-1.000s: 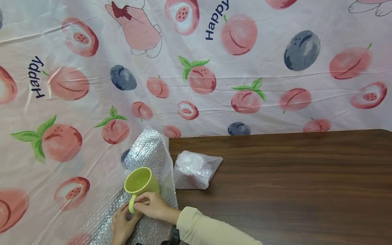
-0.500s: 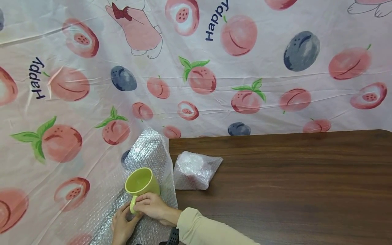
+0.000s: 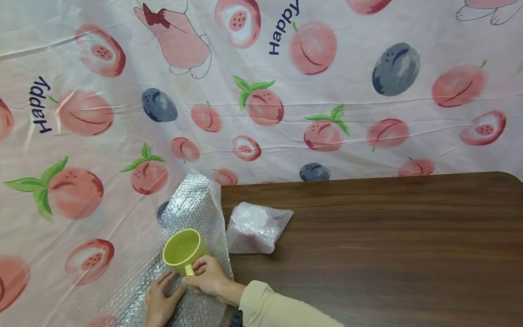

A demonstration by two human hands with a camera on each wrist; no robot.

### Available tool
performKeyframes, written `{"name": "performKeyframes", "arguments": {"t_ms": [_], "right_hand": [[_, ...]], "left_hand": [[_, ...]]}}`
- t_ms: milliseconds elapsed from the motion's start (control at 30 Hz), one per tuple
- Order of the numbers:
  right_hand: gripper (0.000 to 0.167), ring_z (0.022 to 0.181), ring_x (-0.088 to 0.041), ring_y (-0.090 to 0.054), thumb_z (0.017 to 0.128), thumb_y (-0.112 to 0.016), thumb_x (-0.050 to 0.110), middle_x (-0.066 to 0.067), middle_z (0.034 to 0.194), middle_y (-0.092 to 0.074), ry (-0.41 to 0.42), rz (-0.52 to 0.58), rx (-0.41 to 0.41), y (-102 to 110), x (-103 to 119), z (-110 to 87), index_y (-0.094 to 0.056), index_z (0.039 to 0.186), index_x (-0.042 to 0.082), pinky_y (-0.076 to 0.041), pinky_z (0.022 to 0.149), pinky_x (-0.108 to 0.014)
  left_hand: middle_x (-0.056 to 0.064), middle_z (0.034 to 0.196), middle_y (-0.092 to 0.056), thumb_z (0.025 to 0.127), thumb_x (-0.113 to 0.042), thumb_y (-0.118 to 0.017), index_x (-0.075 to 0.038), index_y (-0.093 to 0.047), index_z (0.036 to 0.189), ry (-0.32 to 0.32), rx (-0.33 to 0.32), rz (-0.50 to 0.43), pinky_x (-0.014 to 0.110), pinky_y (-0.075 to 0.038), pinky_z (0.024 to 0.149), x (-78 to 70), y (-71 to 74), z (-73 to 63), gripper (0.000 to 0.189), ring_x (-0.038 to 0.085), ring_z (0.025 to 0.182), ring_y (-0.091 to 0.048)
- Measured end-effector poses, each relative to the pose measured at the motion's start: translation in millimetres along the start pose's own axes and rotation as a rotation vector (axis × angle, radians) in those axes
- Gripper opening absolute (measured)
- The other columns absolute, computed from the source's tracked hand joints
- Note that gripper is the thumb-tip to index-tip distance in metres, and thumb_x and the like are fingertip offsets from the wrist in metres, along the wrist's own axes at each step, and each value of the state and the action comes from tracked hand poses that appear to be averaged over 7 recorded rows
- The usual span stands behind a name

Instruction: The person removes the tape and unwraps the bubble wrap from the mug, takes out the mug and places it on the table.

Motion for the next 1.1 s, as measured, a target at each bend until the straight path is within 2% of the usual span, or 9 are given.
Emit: {"name": "performKeyframes", "arguments": {"t_ms": [200, 433, 567, 667, 733, 800, 933, 1033, 1100], "right_hand": [[0.021, 0.053, -0.009, -0.048, 0.075, -0.065, 0.001, -0.003, 0.068, -0.053, -0.01, 0.021, -0.007, 4, -3, -2.8, -0.048, 0.088, 0.002, -0.044, 0.042, -0.018], [0.018, 0.053, -0.01, -0.05, 0.079, -0.065, 0.008, -0.004, 0.067, -0.056, -0.048, -0.016, -0.022, 8, -5, -4.6, -0.05, 0.087, 0.001, -0.049, 0.048, -0.025], [0.016, 0.052, -0.012, -0.051, 0.08, -0.064, 0.009, -0.012, 0.07, -0.06, -0.036, -0.051, -0.022, 9, 0, -4.8, -0.053, 0.085, -0.002, -0.051, 0.049, -0.03], [0.015, 0.051, -0.019, -0.055, 0.081, -0.062, 0.009, -0.015, 0.072, -0.061, 0.019, -0.151, -0.014, 9, 9, -6.1, -0.057, 0.084, -0.004, -0.051, 0.048, -0.033], [0.014, 0.05, -0.022, -0.057, 0.082, -0.061, 0.01, -0.014, 0.07, -0.061, 0.066, -0.24, -0.011, 11, 16, -7.9, -0.059, 0.084, -0.004, -0.05, 0.046, -0.03], [0.014, 0.048, -0.019, -0.056, 0.083, -0.06, 0.011, -0.009, 0.068, -0.06, 0.109, -0.324, -0.011, 12, 22, -10.1, -0.06, 0.085, -0.003, -0.047, 0.043, -0.025], [0.011, 0.048, -0.003, -0.046, 0.083, -0.06, 0.012, 0.001, 0.063, -0.057, 0.217, -0.473, -0.053, 18, 34, -15.1, -0.063, 0.082, 0.001, -0.039, 0.043, -0.017], [0.011, 0.054, 0.0, -0.043, 0.082, -0.061, 0.012, 0.006, 0.065, -0.057, 0.284, -0.53, -0.08, 21, 39, -19.9, -0.064, 0.08, 0.003, -0.038, 0.048, -0.016], [0.011, 0.059, 0.0, -0.046, 0.083, -0.061, 0.012, 0.005, 0.07, -0.059, 0.312, -0.529, -0.075, 23, 41, -23.3, -0.064, 0.082, 0.002, -0.041, 0.052, -0.015]], "left_hand": [[0.015, 0.127, -0.038, 0.076, -0.025, -0.066, -0.004, -0.054, 0.117, -0.01, -0.017, -0.008, 0.059, -0.015, 0.088, 0.7, -0.9, -0.5, 0.048, 0.041, 0.118, -0.022], [0.015, 0.126, -0.04, 0.076, -0.025, -0.068, -0.004, -0.056, 0.116, -0.033, -0.036, -0.015, 0.058, -0.016, 0.087, -2.2, 1.9, -2.0, 0.047, 0.041, 0.117, -0.023], [0.015, 0.127, -0.039, 0.076, -0.026, -0.067, -0.004, -0.055, 0.116, -0.035, -0.031, -0.021, 0.058, -0.016, 0.087, -2.8, 1.9, -1.8, 0.047, 0.041, 0.117, -0.023], [0.015, 0.127, -0.038, 0.076, -0.026, -0.067, -0.004, -0.055, 0.116, -0.031, -0.026, -0.023, 0.058, -0.015, 0.088, -2.4, 1.8, -0.9, 0.048, 0.041, 0.118, -0.022], [0.015, 0.127, -0.038, 0.076, -0.027, -0.067, -0.003, -0.054, 0.117, -0.026, -0.023, -0.02, 0.058, -0.015, 0.088, -1.9, 1.7, -0.3, 0.049, 0.041, 0.118, -0.022], [0.015, 0.128, -0.037, 0.077, -0.027, -0.067, -0.002, -0.054, 0.117, -0.02, -0.018, -0.017, 0.058, -0.015, 0.088, -1.4, 1.6, 0.0, 0.05, 0.041, 0.118, -0.021], [0.016, 0.127, -0.037, 0.077, -0.028, -0.067, -0.001, -0.053, 0.117, -0.016, -0.021, -0.011, 0.059, -0.014, 0.088, -0.7, 2.6, 0.9, 0.05, 0.042, 0.119, -0.02], [0.015, 0.127, -0.039, 0.076, -0.026, -0.067, -0.001, -0.054, 0.116, -0.022, -0.035, -0.012, 0.058, -0.015, 0.089, -0.5, 2.8, 0.8, 0.05, 0.041, 0.118, -0.022], [0.014, 0.126, -0.04, 0.075, -0.026, -0.068, -0.001, -0.055, 0.116, -0.029, -0.044, -0.013, 0.058, -0.016, 0.089, -1.2, 2.5, 0.7, 0.049, 0.041, 0.118, -0.023]]}}
Point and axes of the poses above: each hand's wrist, its own z-axis towards the middle knuckle, its own y-axis out of the back of the hand, x = y × z, the point moved 10 cm from there along z, towards the middle knuckle
